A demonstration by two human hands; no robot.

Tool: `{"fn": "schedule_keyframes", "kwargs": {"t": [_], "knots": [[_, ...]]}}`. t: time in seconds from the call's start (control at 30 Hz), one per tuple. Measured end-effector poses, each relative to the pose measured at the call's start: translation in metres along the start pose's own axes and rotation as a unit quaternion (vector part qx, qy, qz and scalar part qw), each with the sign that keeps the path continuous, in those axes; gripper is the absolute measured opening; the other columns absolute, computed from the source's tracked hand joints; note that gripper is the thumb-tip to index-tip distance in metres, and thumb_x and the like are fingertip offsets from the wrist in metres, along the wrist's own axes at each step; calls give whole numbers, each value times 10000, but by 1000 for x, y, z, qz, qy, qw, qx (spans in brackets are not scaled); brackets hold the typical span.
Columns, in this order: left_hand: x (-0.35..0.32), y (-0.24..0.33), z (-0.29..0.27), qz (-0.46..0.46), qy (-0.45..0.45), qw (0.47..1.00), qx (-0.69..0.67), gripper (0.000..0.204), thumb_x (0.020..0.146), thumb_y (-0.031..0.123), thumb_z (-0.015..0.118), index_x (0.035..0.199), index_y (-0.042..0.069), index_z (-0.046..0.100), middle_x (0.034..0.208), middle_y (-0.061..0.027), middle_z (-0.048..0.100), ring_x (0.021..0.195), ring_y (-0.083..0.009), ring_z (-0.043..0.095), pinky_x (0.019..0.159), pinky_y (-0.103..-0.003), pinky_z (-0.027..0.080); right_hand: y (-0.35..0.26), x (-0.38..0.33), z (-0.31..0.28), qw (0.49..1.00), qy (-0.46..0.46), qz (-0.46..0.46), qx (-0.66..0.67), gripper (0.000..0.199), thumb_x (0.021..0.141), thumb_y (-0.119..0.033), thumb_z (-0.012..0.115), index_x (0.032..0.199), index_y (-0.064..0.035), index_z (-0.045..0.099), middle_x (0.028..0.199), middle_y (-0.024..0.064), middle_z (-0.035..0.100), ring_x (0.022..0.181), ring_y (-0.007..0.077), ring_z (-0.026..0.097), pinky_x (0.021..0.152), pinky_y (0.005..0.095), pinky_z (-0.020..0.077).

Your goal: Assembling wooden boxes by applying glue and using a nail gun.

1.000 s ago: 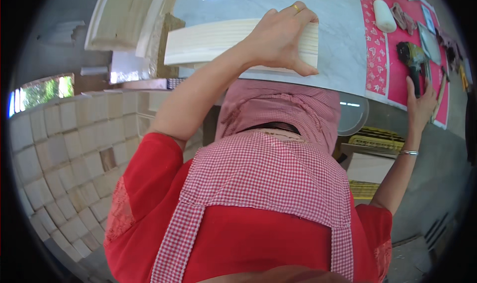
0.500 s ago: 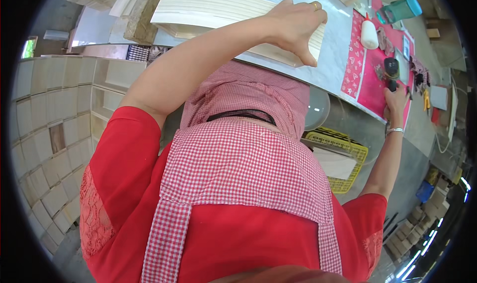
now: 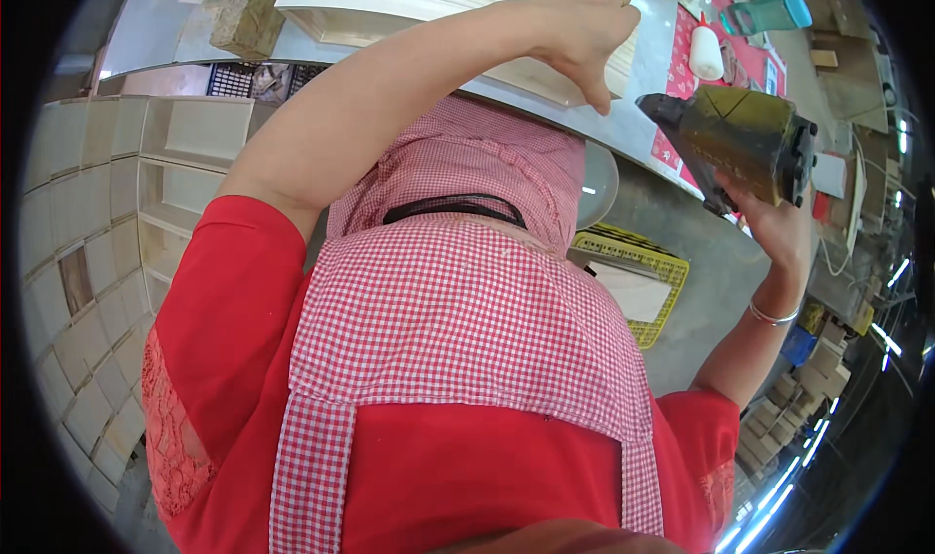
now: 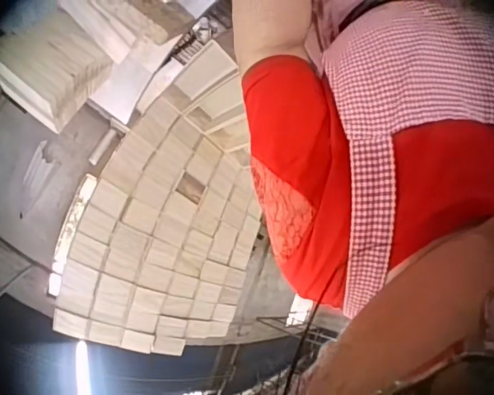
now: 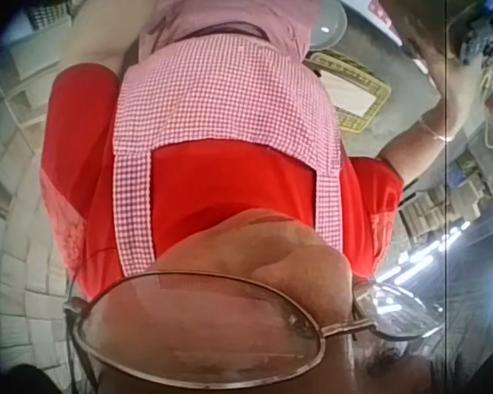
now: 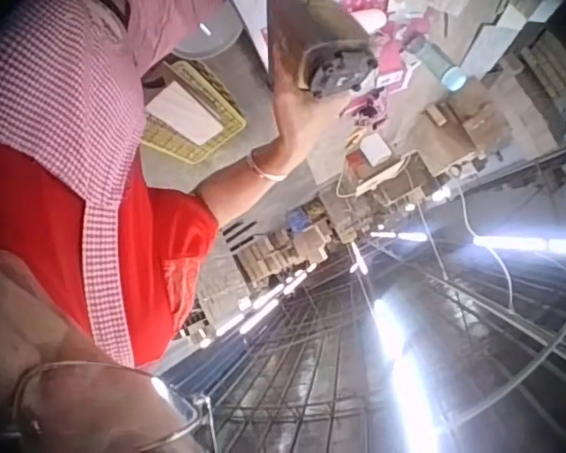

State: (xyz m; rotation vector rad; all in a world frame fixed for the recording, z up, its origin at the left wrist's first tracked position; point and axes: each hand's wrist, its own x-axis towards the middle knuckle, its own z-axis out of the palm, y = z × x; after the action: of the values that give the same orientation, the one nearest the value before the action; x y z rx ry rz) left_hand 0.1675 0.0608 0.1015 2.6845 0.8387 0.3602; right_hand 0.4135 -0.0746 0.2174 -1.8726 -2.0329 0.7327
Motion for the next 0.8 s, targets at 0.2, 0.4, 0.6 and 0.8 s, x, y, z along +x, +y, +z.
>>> {"fn": "schedule_keyframes", "kwargs": {"t": [0.2,0.4,0.6,0.8], "knots": [[2,1,-11,0,-4,999,-37,733,554,422,852,1034,-64,586,1088,-242,596,1059,-368,576,905,-443,447,-9,5,0,999,-32,-26,-12,373,814,-48,774,1153,20,632,1087,91,707,961,163,657,841,318,523],[2,-3,-3,11,38,998,-57,746,542,425,859,1027,-71,585,1073,-242,592,1047,-372,575,899,-443,447,-11,12,-1,997,-53,-40,-49,365,815,-50,777,1146,24,642,1070,89,712,961,163,659,845,315,522],[1,3,-13,-2,4,999,-44,755,543,426,862,1036,-74,585,1070,-238,596,1043,-369,579,894,-440,449,-11,14,0,997,-59,-35,-28,364,811,-46,779,1141,24,639,1064,89,714,946,158,657,836,312,522],[-6,36,-18,-83,12,990,117,758,544,428,867,1038,-74,587,1065,-235,602,1035,-367,584,881,-438,452,-30,20,-1,997,-45,0,-55,371,753,-111,835,1051,20,659,994,106,727,874,167,682,796,327,529]]}}
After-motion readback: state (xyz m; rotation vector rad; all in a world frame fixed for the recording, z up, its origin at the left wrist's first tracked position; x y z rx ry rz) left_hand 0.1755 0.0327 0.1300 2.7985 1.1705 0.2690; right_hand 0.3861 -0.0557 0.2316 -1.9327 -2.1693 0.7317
